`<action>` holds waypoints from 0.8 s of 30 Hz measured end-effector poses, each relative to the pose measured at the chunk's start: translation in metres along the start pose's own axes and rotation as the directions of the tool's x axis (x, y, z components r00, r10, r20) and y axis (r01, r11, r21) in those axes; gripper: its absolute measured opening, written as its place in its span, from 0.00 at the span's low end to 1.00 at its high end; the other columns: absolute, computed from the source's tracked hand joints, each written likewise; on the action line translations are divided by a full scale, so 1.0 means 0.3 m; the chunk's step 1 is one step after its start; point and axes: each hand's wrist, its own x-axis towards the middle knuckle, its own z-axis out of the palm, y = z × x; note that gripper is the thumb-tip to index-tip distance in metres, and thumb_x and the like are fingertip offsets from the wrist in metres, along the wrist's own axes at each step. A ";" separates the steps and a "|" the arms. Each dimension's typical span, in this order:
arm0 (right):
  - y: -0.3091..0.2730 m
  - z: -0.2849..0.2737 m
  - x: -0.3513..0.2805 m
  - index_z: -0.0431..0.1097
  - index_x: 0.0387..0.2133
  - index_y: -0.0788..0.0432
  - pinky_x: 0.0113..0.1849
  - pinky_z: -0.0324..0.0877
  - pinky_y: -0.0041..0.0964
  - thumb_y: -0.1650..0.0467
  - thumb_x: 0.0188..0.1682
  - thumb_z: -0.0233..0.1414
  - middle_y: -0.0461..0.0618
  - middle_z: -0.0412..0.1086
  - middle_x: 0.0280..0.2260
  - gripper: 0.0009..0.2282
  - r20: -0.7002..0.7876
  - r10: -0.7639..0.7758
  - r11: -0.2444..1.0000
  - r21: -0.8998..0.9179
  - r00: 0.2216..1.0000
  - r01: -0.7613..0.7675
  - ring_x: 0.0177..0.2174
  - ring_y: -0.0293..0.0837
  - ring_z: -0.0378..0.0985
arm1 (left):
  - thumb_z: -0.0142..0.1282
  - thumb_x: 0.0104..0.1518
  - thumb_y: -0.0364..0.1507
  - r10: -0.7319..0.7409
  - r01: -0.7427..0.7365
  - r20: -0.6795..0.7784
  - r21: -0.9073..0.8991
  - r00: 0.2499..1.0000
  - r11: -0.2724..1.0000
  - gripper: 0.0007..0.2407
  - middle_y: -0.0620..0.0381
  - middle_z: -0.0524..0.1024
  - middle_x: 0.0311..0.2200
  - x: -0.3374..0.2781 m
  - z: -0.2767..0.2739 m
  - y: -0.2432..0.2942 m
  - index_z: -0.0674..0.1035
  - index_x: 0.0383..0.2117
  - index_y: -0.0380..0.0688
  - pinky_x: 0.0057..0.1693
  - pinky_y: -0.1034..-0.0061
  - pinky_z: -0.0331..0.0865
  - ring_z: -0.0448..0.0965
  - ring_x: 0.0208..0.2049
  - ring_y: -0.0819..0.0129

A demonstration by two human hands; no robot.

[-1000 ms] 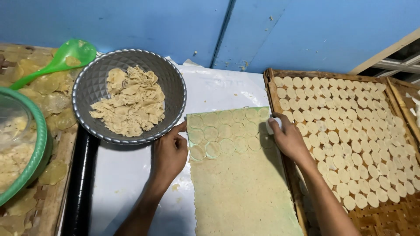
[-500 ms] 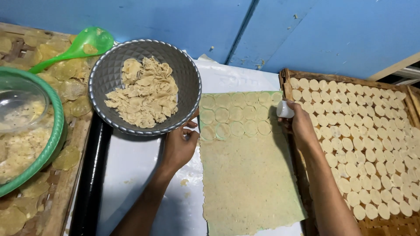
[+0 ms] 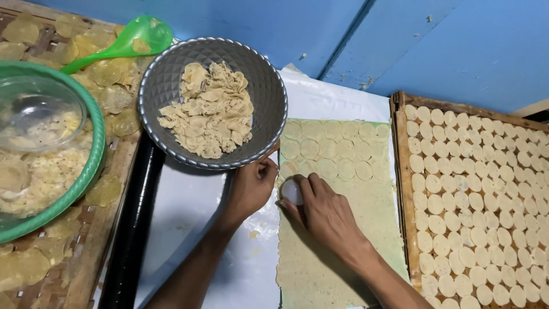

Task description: Cutting small circular shapes from a sheet of dough using a round cutter.

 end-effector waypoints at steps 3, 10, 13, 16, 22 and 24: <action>-0.005 0.020 0.023 0.59 0.56 0.57 0.32 0.78 0.52 0.54 0.56 0.41 0.49 0.62 0.37 0.23 0.063 -0.009 0.999 -0.049 0.998 0.012 0.39 0.52 0.75 | 0.53 0.57 0.23 -0.005 0.005 0.005 0.084 1.000 0.996 0.06 0.54 0.82 0.22 0.003 -0.009 0.014 0.83 0.33 0.41 0.37 0.76 0.75 0.81 0.24 0.68; -0.020 0.080 0.041 0.58 0.52 0.59 0.26 0.78 0.46 0.54 0.60 0.28 0.46 0.61 0.31 0.23 0.066 0.056 0.967 -0.250 0.996 -0.038 0.30 0.48 0.79 | 0.54 0.57 0.24 -0.002 0.003 -0.004 0.141 1.000 0.990 0.08 0.53 0.82 0.22 0.014 0.015 -0.046 0.83 0.39 0.40 0.39 0.73 0.75 0.82 0.26 0.66; 0.018 0.054 0.054 0.61 0.35 0.57 0.12 0.62 0.40 0.57 0.59 0.42 0.49 0.62 0.27 0.15 -0.162 -0.274 0.936 -0.270 0.948 0.225 0.16 0.45 0.68 | 0.45 0.53 0.22 0.188 -0.162 -0.085 0.250 0.978 0.955 0.17 0.64 0.82 0.52 0.006 0.028 -0.064 0.83 0.47 0.44 0.38 0.76 0.67 0.65 0.22 0.75; 0.000 0.029 0.059 0.58 0.53 0.60 0.28 0.78 0.54 0.57 0.59 0.34 0.53 0.65 0.35 0.21 0.160 -0.117 0.966 -0.211 0.980 0.150 0.32 0.56 0.81 | 0.54 0.57 0.26 -0.074 0.072 0.003 0.175 0.997 0.982 0.05 0.56 0.82 0.22 0.014 0.005 0.018 0.83 0.33 0.45 0.43 0.70 0.76 0.84 0.28 0.64; 0.010 0.036 0.058 0.56 0.55 0.60 0.29 0.78 0.57 0.57 0.58 0.36 0.55 0.64 0.37 0.21 0.186 -0.115 0.983 -0.122 0.976 0.139 0.34 0.60 0.81 | 0.51 0.57 0.27 -0.144 0.136 0.034 0.184 0.989 0.973 0.07 0.52 0.83 0.23 0.002 -0.011 0.020 0.83 0.32 0.43 0.45 0.63 0.73 0.83 0.30 0.57; 0.010 0.034 0.052 0.55 0.56 0.59 0.30 0.77 0.58 0.57 0.57 0.35 0.56 0.65 0.39 0.22 0.185 -0.093 0.984 -0.133 0.978 0.119 0.34 0.60 0.81 | 0.49 0.57 0.27 -0.135 0.122 0.056 0.189 0.989 0.974 0.18 0.60 0.82 0.23 0.012 -0.001 -0.032 0.81 0.54 0.54 0.46 0.68 0.73 0.82 0.31 0.63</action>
